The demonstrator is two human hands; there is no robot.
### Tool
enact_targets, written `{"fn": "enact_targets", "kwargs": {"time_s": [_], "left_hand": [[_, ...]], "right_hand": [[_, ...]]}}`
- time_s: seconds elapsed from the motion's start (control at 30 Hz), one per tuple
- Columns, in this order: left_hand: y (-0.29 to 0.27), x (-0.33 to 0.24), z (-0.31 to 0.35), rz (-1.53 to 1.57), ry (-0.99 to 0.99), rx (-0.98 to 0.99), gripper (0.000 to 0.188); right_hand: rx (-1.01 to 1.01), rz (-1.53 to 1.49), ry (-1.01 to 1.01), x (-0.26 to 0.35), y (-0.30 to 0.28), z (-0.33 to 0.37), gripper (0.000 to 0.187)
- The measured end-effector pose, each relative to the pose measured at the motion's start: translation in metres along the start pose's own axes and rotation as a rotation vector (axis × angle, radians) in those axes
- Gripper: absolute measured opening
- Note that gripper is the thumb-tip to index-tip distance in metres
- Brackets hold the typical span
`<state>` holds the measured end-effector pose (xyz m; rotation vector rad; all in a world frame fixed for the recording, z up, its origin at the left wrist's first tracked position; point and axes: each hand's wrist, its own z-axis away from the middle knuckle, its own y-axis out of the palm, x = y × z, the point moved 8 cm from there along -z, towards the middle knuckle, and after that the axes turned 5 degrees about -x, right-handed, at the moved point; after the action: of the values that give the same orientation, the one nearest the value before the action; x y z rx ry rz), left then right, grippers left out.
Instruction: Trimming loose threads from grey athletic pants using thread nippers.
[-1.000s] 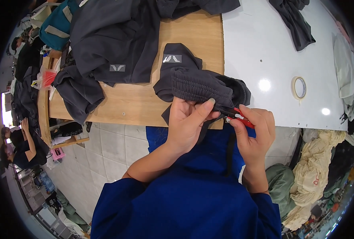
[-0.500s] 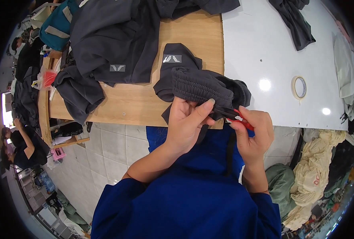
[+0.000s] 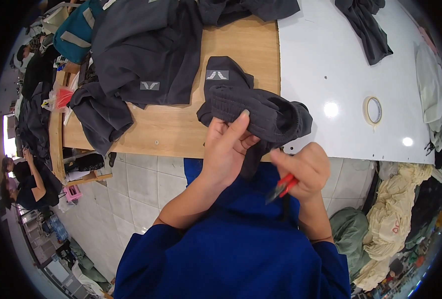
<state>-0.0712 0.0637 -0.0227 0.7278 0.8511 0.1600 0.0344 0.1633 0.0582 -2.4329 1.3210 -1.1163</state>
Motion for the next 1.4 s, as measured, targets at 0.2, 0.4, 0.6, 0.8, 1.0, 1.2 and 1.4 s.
{"fn": "enact_targets", "kwargs": {"time_s": [0.2,0.4,0.6,0.8,1.0,1.2,1.4], "left_hand": [[0.001,0.003,0.003,0.054,-0.045,-0.018,0.024],[-0.010,-0.004,-0.009,0.110,-0.046,-0.019,0.024],[-0.015,-0.004,-0.011,0.183,-0.056,0.005,0.026],[-0.011,-0.012,-0.007,0.116,-0.111,0.050,0.034],[-0.035,-0.037,0.002,-0.572,-0.033,0.226,0.032],[0.016,-0.084,0.015,-1.253,0.958,0.041,0.015],[0.017,-0.051,-0.008,-1.476,0.607,0.327,0.014]], "right_hand": [[-0.026,-0.101,0.315,-0.009,0.010,-0.017,0.024],[0.086,-0.297,0.149,0.001,0.017,-0.007,0.011],[0.028,-0.059,0.429,-0.027,0.018,-0.001,0.025],[0.092,0.029,0.588,-0.051,0.038,0.023,0.035],[0.005,0.060,0.462,-0.052,0.028,0.026,0.037],[0.027,0.166,0.340,-0.038,0.029,0.024,0.040],[0.016,0.026,0.444,-0.042,0.022,0.030,0.040]]}}
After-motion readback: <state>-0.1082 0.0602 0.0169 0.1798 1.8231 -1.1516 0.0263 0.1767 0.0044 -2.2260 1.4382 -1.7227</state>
